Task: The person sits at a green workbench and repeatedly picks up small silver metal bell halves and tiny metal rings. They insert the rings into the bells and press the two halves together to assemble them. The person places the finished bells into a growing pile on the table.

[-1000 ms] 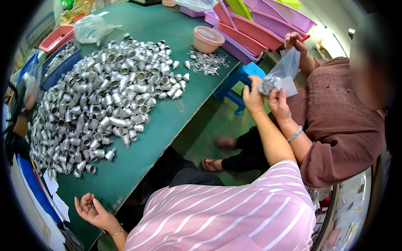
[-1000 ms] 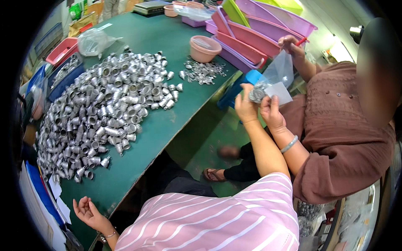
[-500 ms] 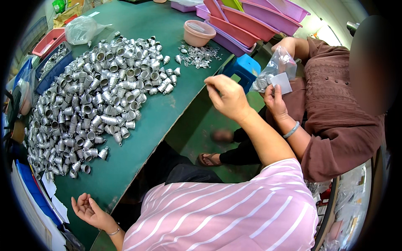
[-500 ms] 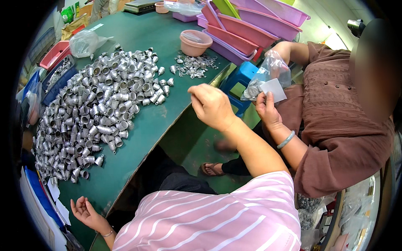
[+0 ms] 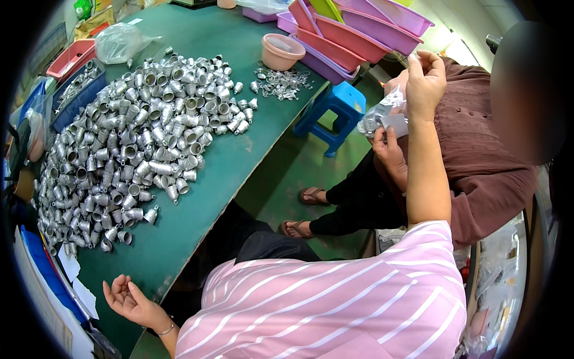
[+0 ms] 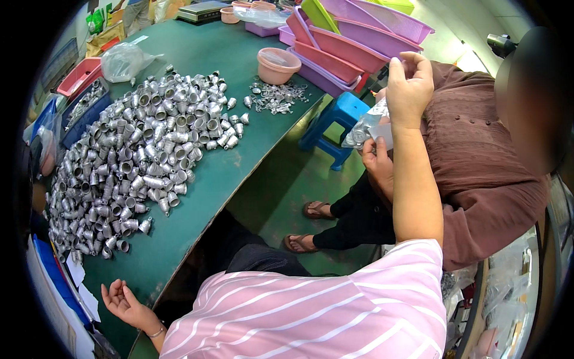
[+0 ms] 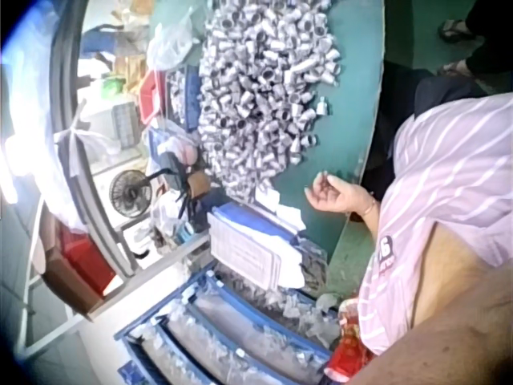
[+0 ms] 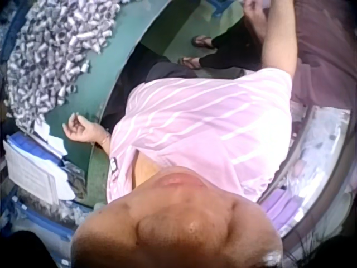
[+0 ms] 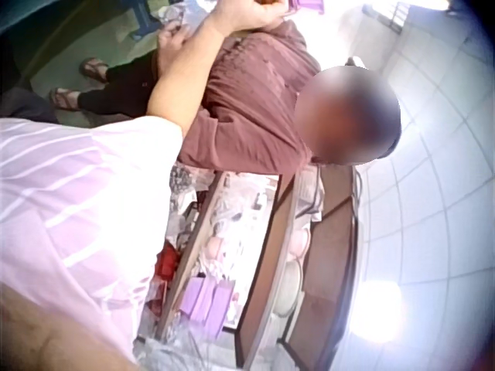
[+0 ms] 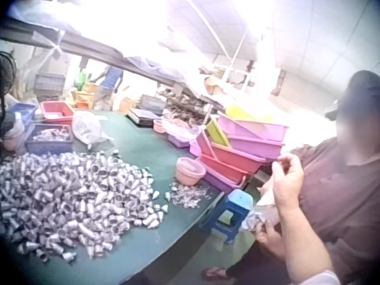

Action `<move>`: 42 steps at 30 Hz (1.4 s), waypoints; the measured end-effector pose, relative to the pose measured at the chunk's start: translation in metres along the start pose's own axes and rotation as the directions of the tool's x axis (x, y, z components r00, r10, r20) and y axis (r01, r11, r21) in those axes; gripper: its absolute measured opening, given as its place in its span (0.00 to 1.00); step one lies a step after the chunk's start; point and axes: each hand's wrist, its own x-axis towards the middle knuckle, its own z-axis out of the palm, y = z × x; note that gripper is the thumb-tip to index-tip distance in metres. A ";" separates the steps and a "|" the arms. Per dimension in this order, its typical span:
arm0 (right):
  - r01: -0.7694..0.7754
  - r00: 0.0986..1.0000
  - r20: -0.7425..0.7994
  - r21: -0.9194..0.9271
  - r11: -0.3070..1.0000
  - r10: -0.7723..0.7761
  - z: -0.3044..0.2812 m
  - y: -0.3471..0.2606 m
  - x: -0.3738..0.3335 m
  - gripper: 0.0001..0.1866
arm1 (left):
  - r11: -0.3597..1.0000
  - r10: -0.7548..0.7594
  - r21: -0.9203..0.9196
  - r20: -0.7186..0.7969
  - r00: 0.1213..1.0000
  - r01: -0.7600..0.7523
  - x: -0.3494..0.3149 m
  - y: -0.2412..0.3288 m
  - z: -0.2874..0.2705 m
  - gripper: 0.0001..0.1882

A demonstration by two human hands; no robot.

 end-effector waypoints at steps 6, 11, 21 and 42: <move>0.013 1.000 0.010 -0.140 0.990 -0.012 -0.016 0.015 0.000 0.09 | 1.000 0.006 0.001 0.001 1.000 -0.006 0.000 -0.002 -0.001 0.26; 0.033 0.999 -0.002 -0.248 0.968 -0.034 -0.024 0.013 -0.001 0.10 | 1.000 -0.002 0.010 -0.003 1.000 0.002 0.000 -0.004 -0.002 0.25; 0.075 0.995 -0.044 -0.214 0.974 -0.087 -0.034 0.026 -0.005 0.09 | 0.999 -0.017 0.027 -0.003 1.000 0.017 0.001 -0.004 -0.003 0.25; -0.689 0.439 -0.304 0.490 -0.534 -0.846 -0.040 -0.183 -0.014 0.07 | 1.000 0.012 -0.004 0.000 1.000 -0.012 0.001 -0.005 0.000 0.25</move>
